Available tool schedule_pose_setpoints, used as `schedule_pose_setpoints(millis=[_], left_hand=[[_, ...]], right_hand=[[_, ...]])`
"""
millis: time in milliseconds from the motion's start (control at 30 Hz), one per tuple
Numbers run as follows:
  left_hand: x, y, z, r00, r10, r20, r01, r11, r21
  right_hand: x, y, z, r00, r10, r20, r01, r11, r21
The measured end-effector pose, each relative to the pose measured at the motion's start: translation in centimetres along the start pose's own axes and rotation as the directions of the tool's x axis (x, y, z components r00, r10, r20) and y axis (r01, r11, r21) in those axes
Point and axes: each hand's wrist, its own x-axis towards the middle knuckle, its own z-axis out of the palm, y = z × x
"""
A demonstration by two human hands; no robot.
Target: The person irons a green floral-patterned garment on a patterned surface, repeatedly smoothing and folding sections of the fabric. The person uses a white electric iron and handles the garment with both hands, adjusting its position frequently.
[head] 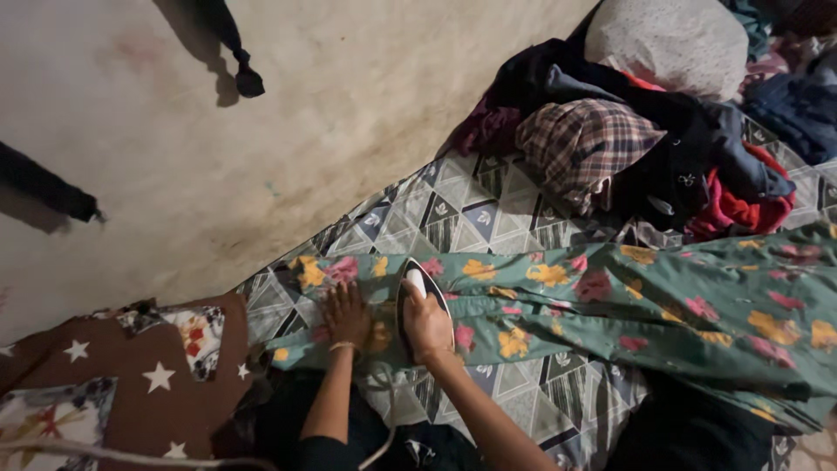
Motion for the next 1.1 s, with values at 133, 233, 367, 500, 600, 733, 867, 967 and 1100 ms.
schedule_pose_setpoints(millis=[133, 233, 367, 500, 600, 733, 867, 967, 1100], left_hand=[[-0.2, 0.0, 0.3, 0.994, 0.012, -0.111, -0.015, 1.0, -0.027], [-0.2, 0.1, 0.1, 0.998, -0.046, 0.04, 0.048, 0.998, -0.033], [-0.4, 0.3, 0.0, 0.996, -0.063, 0.069, 0.065, 0.998, -0.021], [-0.3, 0.5, -0.7, 0.99, -0.078, 0.115, 0.08, 0.997, -0.015], [-0.5, 0.7, -1.4, 0.993, -0.066, 0.1, 0.07, 0.997, -0.04], [-0.1, 0.8, -2.3, 0.995, -0.087, 0.048, 0.093, 0.984, -0.15], [1.1, -1.2, -3.3, 0.953, -0.269, -0.142, 0.18, 0.875, -0.45], [1.6, -3.8, -4.1, 0.844, -0.459, -0.276, 0.283, 0.819, -0.499], [3.0, -7.2, -5.3, 0.748, -0.615, -0.249, 0.367, 0.696, -0.616]], right_hand=[[3.5, 2.6, 1.2, 0.998, 0.041, -0.045, -0.041, 0.999, 0.009], [4.2, 5.3, 0.7, 0.991, 0.121, -0.054, -0.123, 0.992, -0.033], [1.2, 8.8, -1.2, 0.984, 0.159, -0.079, -0.165, 0.984, -0.069], [2.0, 9.1, -2.3, 0.982, 0.164, -0.094, -0.177, 0.971, -0.161], [3.3, 9.0, -2.8, 0.968, 0.138, -0.209, -0.14, 0.99, 0.004], [0.6, 10.9, -5.3, 0.962, 0.274, 0.014, -0.272, 0.958, -0.092], [-4.2, 13.4, -8.5, 0.97, 0.242, 0.024, -0.242, 0.97, -0.01], [-6.5, 14.1, -10.8, 0.979, 0.201, 0.022, -0.202, 0.978, 0.059], [-8.1, 13.4, -13.0, 0.983, 0.185, -0.01, -0.183, 0.976, 0.117]])
